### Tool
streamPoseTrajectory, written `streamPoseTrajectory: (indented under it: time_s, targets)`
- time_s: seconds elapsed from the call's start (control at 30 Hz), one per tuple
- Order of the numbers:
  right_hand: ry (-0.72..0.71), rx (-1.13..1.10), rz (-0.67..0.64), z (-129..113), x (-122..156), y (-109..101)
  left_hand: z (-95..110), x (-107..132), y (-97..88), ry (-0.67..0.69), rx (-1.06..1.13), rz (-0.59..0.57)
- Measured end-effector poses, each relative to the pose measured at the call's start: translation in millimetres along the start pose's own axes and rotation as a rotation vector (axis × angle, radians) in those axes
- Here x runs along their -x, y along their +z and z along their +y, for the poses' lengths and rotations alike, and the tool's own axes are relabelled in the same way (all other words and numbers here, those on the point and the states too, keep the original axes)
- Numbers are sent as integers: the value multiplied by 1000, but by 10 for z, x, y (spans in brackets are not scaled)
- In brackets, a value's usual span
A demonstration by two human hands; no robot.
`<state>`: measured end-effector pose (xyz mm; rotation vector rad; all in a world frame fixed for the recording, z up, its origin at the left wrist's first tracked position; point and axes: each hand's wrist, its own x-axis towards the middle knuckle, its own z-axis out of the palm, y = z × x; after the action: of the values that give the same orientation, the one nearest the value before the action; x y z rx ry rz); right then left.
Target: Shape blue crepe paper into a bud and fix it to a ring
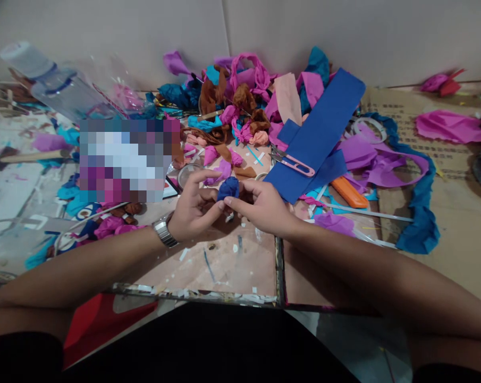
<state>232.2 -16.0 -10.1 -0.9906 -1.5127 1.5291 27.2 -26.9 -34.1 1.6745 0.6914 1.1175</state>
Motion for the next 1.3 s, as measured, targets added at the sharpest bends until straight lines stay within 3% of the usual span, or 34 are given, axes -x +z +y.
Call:
streamPoseTrajectory:
  time_s: [0.17, 0.33, 0.63, 0.87, 1.3]
  targets:
    - [62, -81, 56, -23, -2, 12, -15, -8, -12, -34, -14, 63]
    - [116, -112, 78, -9, 3, 13, 3, -40, -47, -62, -185, 146]
    - [181, -86, 97, 26, -19, 5, 59, -69, -35, 49, -274, 213]
    - [207, -106, 94, 4, -19, 35, 40, -110, -92, 276, -404, 197]
    - [246, -127, 40, -31, -29, 26, 74, -121, -85, 299, -425, 173]
